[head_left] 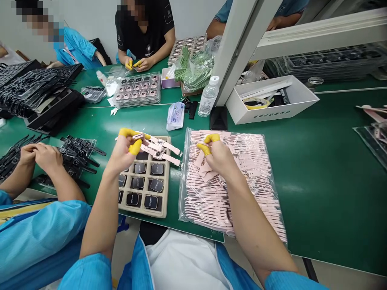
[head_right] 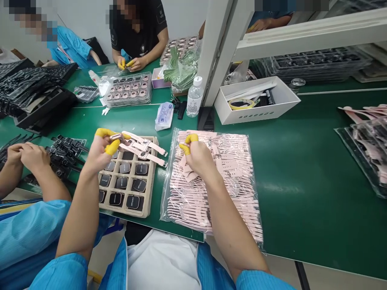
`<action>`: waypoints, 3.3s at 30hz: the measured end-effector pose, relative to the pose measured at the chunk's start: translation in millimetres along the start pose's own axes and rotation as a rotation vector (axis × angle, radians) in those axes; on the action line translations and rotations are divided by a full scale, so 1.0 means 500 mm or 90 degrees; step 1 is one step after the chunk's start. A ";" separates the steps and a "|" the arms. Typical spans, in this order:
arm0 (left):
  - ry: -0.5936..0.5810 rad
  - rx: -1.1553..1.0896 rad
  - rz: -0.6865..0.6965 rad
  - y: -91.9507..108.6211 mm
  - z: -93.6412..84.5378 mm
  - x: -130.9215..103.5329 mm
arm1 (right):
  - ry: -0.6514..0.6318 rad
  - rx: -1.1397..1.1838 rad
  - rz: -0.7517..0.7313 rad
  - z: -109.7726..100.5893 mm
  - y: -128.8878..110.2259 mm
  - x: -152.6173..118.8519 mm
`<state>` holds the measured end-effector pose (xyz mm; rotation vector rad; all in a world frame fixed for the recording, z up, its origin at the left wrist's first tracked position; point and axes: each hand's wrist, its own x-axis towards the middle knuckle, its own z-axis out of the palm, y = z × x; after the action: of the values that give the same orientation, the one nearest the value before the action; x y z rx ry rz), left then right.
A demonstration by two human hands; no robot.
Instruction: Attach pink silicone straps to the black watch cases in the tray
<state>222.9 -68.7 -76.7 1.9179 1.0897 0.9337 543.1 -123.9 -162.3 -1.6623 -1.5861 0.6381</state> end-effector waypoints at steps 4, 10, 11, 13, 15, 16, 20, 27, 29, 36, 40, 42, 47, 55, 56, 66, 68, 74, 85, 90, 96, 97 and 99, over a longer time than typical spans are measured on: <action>-0.046 -0.152 -0.008 -0.015 0.121 0.021 | 0.089 0.366 -0.013 0.019 -0.047 -0.020; -0.118 -0.100 0.045 -0.066 0.213 0.006 | -0.083 0.623 0.054 0.064 -0.092 -0.042; -0.129 -0.081 0.055 -0.068 0.214 0.003 | -0.107 0.648 0.069 0.070 -0.094 -0.043; -0.133 -0.055 0.076 -0.066 0.211 -0.001 | -0.138 0.685 0.109 0.081 -0.096 -0.045; -0.124 -0.024 0.102 -0.062 0.207 0.000 | -0.160 0.710 0.155 0.089 -0.097 -0.047; -0.119 -0.002 0.119 -0.060 0.206 0.000 | -0.171 0.719 0.172 0.092 -0.097 -0.049; -0.122 0.097 0.214 -0.060 0.207 0.001 | -0.199 0.707 0.183 0.100 -0.100 -0.053; -0.141 0.120 0.265 -0.070 0.202 -0.002 | -0.254 0.718 0.182 0.106 -0.112 -0.059; -0.138 0.127 0.265 -0.071 0.200 -0.001 | -0.271 0.720 0.175 0.105 -0.114 -0.059; -0.162 0.201 0.300 -0.080 0.198 -0.003 | -0.290 0.710 0.196 0.104 -0.107 -0.052; -0.163 0.216 0.272 -0.075 0.197 -0.006 | -0.271 0.751 0.232 0.103 -0.105 -0.050; -0.156 0.223 0.269 -0.070 0.196 -0.007 | -0.267 0.766 0.249 0.103 -0.106 -0.049; -0.162 0.227 0.270 -0.062 0.195 -0.007 | -0.294 0.809 0.294 0.103 -0.106 -0.046; -0.182 0.202 0.240 -0.055 0.193 -0.005 | -0.290 0.786 0.287 0.103 -0.103 -0.041; -0.186 0.196 0.236 -0.054 0.193 -0.005 | -0.290 0.775 0.276 0.103 -0.102 -0.041; -0.185 0.230 0.229 -0.059 0.196 -0.010 | -0.306 0.785 0.301 0.101 -0.100 -0.039; -0.194 0.218 0.233 -0.052 0.192 -0.012 | -0.301 0.779 0.306 0.102 -0.100 -0.040; -0.207 0.207 0.235 -0.041 0.186 -0.015 | -0.302 0.763 0.325 0.106 -0.098 -0.040; -0.222 0.314 0.225 -0.048 0.194 -0.016 | -0.306 0.706 0.330 0.113 -0.091 -0.042; -0.241 0.324 0.224 -0.040 0.189 -0.017 | -0.318 0.696 0.318 0.112 -0.091 -0.041; -0.262 0.382 0.197 -0.038 0.193 -0.019 | -0.309 0.673 0.323 0.113 -0.093 -0.042; -0.265 0.391 0.193 -0.038 0.194 -0.019 | -0.308 0.670 0.324 0.113 -0.093 -0.042; -0.272 0.402 0.192 -0.039 0.195 -0.018 | -0.310 0.665 0.326 0.112 -0.094 -0.042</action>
<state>295.0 -92.4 -141.3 2.6964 0.9096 0.2924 468.1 -136.6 -162.3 -1.0907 -0.7716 1.8560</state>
